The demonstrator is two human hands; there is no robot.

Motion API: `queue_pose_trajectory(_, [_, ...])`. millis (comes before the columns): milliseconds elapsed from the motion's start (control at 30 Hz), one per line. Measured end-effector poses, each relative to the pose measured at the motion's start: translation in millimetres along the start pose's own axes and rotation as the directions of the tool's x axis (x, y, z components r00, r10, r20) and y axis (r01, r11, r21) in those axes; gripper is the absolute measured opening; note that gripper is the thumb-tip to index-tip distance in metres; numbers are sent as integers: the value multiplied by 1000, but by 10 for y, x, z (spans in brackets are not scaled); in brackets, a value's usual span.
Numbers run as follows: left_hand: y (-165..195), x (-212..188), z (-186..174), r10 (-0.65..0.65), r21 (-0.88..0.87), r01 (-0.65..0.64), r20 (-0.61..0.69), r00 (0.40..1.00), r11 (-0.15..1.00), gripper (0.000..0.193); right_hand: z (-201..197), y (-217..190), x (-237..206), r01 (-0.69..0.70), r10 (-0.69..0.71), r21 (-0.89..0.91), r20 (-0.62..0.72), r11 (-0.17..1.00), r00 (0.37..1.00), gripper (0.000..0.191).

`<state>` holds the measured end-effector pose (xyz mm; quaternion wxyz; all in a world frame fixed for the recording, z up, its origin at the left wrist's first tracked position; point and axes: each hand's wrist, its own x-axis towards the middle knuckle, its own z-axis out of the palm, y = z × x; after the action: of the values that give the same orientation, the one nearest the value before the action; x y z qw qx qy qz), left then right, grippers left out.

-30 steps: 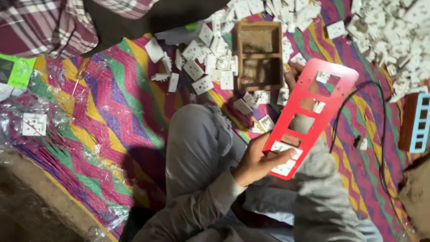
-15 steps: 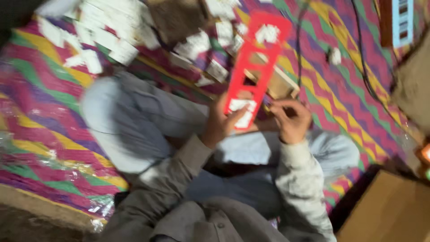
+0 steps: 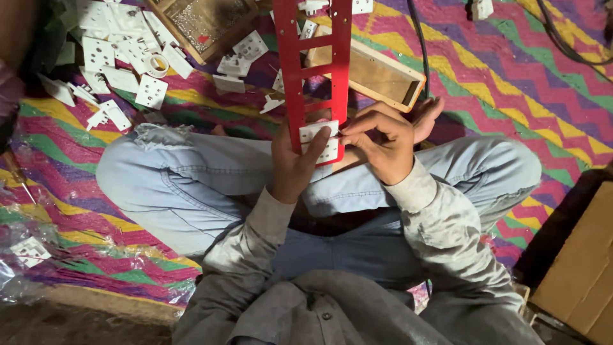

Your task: The person sits on a mat and assembles white electrical sockets into a red plastic housing. They pick up sockets and screws, insert them into the housing, and tighten them by hand. The person repeats this process for multiple sockets.

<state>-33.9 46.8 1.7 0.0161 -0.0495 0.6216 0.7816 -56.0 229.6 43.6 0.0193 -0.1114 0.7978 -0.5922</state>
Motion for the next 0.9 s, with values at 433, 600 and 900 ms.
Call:
queue_pose_trajectory(433, [119,-51,25,119,258,-113,-8,993,960,29,108,3,-24,-42,41,-18,-49,999,998,10])
queue_pose_trajectory(600, [44,-70,5,99,245,-93,-11,995,965,29,134,106,-30,-70,72,60,-45,996,996,13])
queue_pose_trajectory(900, [2,-77,26,36,214,-45,46,998,976,35,141,421,-64,-313,261,554,173,772,950,20])
